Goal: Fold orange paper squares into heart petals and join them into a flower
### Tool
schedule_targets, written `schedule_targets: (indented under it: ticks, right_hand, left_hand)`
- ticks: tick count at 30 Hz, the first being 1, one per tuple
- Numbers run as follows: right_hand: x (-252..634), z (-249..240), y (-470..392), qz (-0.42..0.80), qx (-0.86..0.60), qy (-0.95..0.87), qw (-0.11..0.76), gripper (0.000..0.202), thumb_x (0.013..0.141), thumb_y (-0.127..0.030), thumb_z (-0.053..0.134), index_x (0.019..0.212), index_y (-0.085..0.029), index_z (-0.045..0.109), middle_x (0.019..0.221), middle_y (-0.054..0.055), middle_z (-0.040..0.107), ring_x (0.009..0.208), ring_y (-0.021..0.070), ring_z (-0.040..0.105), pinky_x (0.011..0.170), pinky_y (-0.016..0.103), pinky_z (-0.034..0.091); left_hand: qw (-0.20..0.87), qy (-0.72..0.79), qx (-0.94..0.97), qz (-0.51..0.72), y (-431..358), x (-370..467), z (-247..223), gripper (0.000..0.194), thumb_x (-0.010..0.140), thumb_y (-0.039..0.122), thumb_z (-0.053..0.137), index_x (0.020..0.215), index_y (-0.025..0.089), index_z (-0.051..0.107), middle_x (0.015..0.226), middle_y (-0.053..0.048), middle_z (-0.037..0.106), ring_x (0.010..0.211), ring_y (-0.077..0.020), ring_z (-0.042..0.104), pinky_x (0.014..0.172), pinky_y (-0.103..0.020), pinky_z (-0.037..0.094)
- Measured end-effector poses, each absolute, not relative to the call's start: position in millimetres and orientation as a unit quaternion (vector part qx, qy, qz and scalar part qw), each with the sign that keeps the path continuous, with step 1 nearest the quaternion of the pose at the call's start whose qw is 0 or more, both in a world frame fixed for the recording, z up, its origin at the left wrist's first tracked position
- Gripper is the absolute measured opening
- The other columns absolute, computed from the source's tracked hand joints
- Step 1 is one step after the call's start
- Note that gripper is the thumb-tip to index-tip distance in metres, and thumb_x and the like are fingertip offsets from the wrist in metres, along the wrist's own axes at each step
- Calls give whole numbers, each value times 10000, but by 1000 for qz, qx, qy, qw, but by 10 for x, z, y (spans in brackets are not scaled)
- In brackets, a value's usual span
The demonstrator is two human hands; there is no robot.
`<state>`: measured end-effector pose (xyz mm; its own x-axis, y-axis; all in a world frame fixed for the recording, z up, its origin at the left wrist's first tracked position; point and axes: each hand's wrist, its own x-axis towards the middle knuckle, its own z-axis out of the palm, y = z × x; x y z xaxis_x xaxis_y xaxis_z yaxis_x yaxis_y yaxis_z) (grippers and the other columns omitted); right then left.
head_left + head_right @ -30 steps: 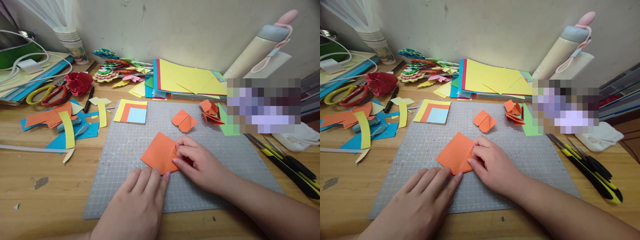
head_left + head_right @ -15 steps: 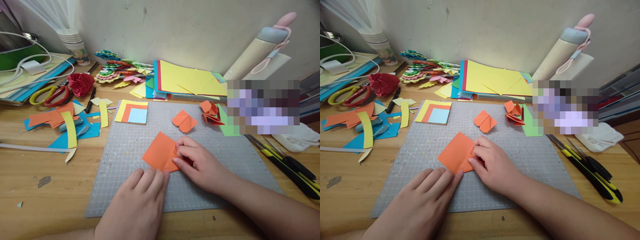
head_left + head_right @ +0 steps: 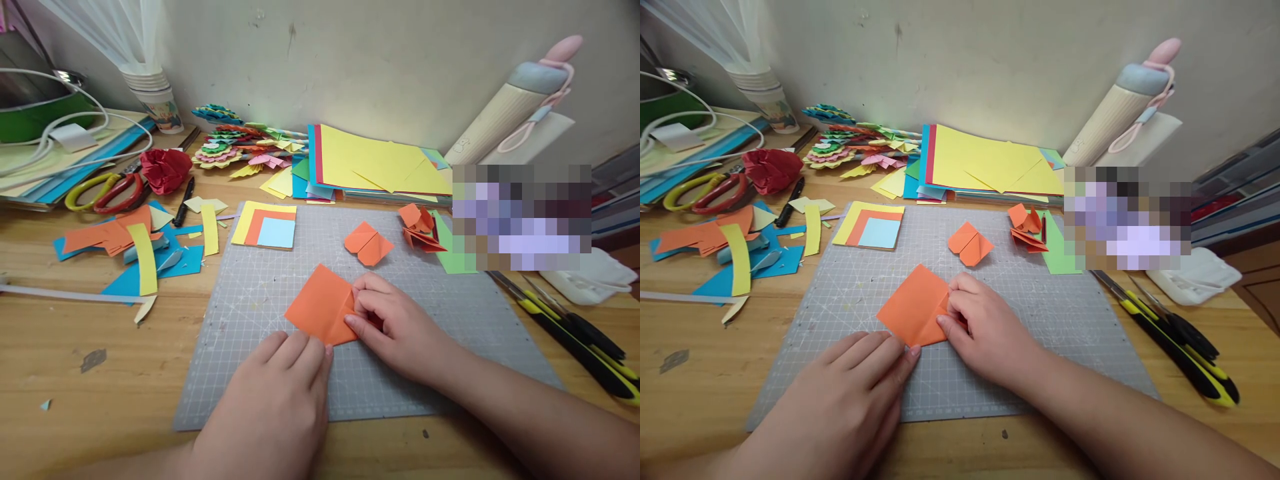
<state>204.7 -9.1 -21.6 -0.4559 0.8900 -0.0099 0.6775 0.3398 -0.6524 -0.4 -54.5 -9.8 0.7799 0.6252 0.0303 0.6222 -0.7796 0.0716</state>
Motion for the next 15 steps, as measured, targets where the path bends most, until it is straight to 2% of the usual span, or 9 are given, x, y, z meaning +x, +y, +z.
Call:
schedule_targets:
  ticks: [5, 9, 15]
  right_hand:
    - [2043, -222, -73, 297, -489, -802, 171, 267, 851, -87, 513, 648, -196, 377, 823, 20, 462, 729, 154, 461, 639, 306, 400]
    - [2052, -226, -84, 298, -489, -802, 170, 271, 847, -89, 516, 646, -195, 369, 833, 20, 460, 736, 153, 460, 642, 307, 398]
    - [2054, -209, -100, 303, -488, -800, 172, 276, 848, -87, 509, 640, -194, 361, 818, 17, 457, 719, 150, 456, 630, 304, 394]
  left_hand:
    - [9, 315, 949, 15, -556, -24, -91, 324, 830, 110, 494, 1114, 112, 650, 895, -77, 667, 783, -243, 573, 633, -375, 501]
    - [22, 307, 951, -18, -545, -16, -79, 254, 805, 106, 507, 979, 150, 687, 932, -79, 661, 783, -242, 565, 612, -358, 500]
    - [33, 325, 945, -20, -540, 7, -78, 261, 776, 98, 498, 947, 140, 690, 890, -80, 641, 772, -240, 553, 607, -354, 489]
